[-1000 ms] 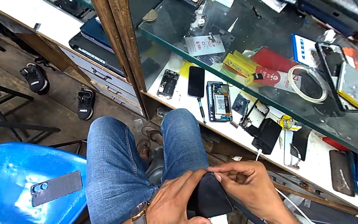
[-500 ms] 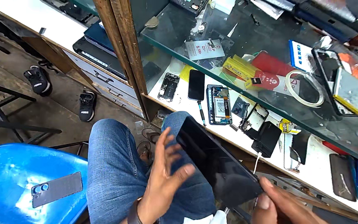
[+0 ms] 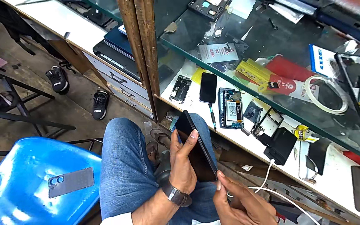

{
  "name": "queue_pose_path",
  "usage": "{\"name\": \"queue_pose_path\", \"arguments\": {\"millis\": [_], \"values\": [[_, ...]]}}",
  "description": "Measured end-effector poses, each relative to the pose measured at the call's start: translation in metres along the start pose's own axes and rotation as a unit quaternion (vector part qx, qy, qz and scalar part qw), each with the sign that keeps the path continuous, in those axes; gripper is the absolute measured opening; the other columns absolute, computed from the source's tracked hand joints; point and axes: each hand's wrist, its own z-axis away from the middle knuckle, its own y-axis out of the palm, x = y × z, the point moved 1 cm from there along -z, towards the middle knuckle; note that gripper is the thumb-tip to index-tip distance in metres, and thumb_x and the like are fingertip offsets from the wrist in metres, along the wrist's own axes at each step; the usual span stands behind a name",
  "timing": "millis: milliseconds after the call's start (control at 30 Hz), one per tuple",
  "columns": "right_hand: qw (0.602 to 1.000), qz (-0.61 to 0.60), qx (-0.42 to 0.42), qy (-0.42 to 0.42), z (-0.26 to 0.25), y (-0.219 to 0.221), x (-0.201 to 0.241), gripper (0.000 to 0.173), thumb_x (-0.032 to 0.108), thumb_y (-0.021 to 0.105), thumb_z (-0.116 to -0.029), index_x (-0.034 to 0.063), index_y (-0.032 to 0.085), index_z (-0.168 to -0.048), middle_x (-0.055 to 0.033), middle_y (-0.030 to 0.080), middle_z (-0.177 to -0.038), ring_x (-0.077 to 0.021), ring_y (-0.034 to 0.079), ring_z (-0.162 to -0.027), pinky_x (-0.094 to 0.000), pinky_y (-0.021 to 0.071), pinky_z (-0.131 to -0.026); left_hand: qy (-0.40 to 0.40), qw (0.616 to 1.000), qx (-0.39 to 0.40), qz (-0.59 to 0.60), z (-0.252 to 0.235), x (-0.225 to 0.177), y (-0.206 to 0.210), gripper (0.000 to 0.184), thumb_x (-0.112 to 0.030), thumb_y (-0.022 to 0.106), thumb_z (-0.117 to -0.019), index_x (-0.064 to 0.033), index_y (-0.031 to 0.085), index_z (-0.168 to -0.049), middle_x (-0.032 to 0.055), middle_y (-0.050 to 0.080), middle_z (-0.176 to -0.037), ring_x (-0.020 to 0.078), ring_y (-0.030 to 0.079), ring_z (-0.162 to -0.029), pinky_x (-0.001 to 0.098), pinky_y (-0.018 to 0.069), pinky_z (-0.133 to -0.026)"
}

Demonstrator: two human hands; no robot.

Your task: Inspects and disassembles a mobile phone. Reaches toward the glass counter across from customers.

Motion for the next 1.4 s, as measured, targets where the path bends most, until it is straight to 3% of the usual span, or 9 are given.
{"name": "queue_pose_path", "arguments": {"millis": [100, 133, 300, 400, 600, 733, 833, 1133, 1400], "values": [[0.998, -0.029, -0.008, 0.049, 0.006, 0.000, -0.002, 0.013, 0.008, 0.073, -0.0878, 0.0103, 0.078, -0.100, -0.0001, 0.078, -0.089, -0.0087, 0.075, -0.077, -0.0238, 0.0653, -0.069, 0.036, 0.998, 0.033, -0.031, -0.004, 0.001, -0.007, 0.058, -0.032, 0.070, -0.0952, -0.0225, 0.044, -0.147, 0.0107, 0.064, -0.128, 0.0239, 0.066, -0.112, 0.0444, 0.0584, -0.090], [0.997, -0.039, -0.008, 0.069, 0.006, -0.001, -0.003, 0.012, 0.008, 0.074, -0.0876, 0.0114, 0.078, -0.099, 0.0018, 0.078, -0.088, -0.0072, 0.075, -0.075, -0.0228, 0.0650, -0.067, 0.044, 0.997, 0.044, -0.038, -0.004, 0.002, -0.008, 0.061, -0.031, 0.070, -0.0948, -0.0223, 0.043, -0.148, 0.0114, 0.064, -0.130, 0.0249, 0.065, -0.115, 0.0456, 0.0574, -0.093], [0.981, -0.107, 0.083, 0.136, -0.005, -0.011, -0.005, 0.017, 0.005, 0.074, -0.0886, 0.0066, 0.076, -0.106, 0.0014, 0.078, -0.093, -0.0049, 0.074, -0.079, -0.0214, 0.0648, -0.073, 0.060, 0.991, 0.102, -0.066, -0.004, 0.004, -0.017, 0.063, -0.026, 0.072, -0.0925, -0.0196, 0.041, -0.146, 0.0118, 0.065, -0.126, 0.0231, 0.067, -0.111, 0.0421, 0.0587, -0.091], [0.968, -0.135, 0.139, 0.161, -0.010, -0.015, -0.006, 0.028, 0.006, 0.072, -0.0893, 0.0036, 0.070, -0.118, -0.0056, 0.077, -0.100, -0.0122, 0.075, -0.085, -0.0273, 0.0658, -0.076, 0.048, 0.986, 0.137, -0.078, -0.004, 0.003, -0.023, 0.063, -0.026, 0.073, -0.0915, -0.0189, 0.042, -0.146, 0.0143, 0.065, -0.124, 0.0255, 0.068, -0.109, 0.0437, 0.0589, -0.091], [0.967, -0.147, 0.108, 0.179, -0.027, -0.011, -0.009, 0.026, 0.011, 0.069, -0.0952, 0.0026, 0.071, -0.120, -0.0127, 0.077, -0.107, -0.0242, 0.077, -0.092, -0.0374, 0.0671, -0.081, 0.007, 0.974, 0.215, -0.066, 0.003, 0.006, -0.030, 0.078, -0.020, 0.077, -0.0890, -0.0205, 0.032, -0.153, 0.0157, 0.070, -0.108, 0.0233, 0.072, -0.097, 0.0403, 0.0600, -0.090], [0.964, -0.145, 0.110, 0.195, -0.045, -0.010, -0.006, 0.034, 0.009, 0.069, -0.0934, 0.0046, 0.070, -0.127, -0.0116, 0.076, -0.113, -0.0224, 0.076, -0.096, -0.0345, 0.0657, -0.084, 0.014, 0.962, 0.259, -0.087, 0.009, 0.006, -0.030, 0.090, -0.015, 0.080, -0.0854, -0.0181, 0.025, -0.156, 0.0178, 0.068, -0.118, 0.0266, 0.070, -0.107, 0.0430, 0.0584, -0.095], [0.963, -0.144, 0.124, 0.191, -0.050, -0.009, -0.005, 0.039, 0.005, 0.067, -0.0915, 0.0030, 0.068, -0.130, -0.0105, 0.076, -0.112, -0.0187, 0.076, -0.092, -0.0312, 0.0655, -0.082, 0.009, 0.957, 0.275, -0.089, 0.011, 0.006, -0.030, 0.100, -0.010, 0.083, -0.0816, -0.0189, 0.020, -0.158, 0.0190, 0.064, -0.127, 0.0302, 0.068, -0.113, 0.0460, 0.0573, -0.098], [0.957, -0.152, 0.140, 0.204, -0.049, -0.012, -0.005, 0.043, 0.002, 0.067, -0.0892, 0.0021, 0.067, -0.133, -0.0120, 0.075, -0.114, -0.0204, 0.076, -0.093, -0.0318, 0.0659, -0.082, -0.001, 0.956, 0.276, -0.105, 0.012, 0.005, -0.031, 0.114, -0.006, 0.089, -0.0737, -0.0222, 0.016, -0.160, 0.0182, 0.061, -0.133, 0.0313, 0.066, -0.117, 0.0466, 0.0567, -0.100], [0.967, -0.106, 0.109, 0.204, -0.051, -0.008, -0.011, 0.046, 0.003, 0.069, -0.0838, 0.0070, 0.071, -0.130, -0.0068, 0.078, -0.097, -0.0154, 0.076, -0.079, -0.0277, 0.0657, -0.070, 0.012, 0.959, 0.239, -0.151, 0.018, 0.016, -0.034, 0.119, -0.013, 0.091, -0.0713, -0.0174, 0.013, -0.161, 0.0155, 0.057, -0.139, 0.0273, 0.062, -0.125, 0.0439, 0.0547, -0.105]]}}
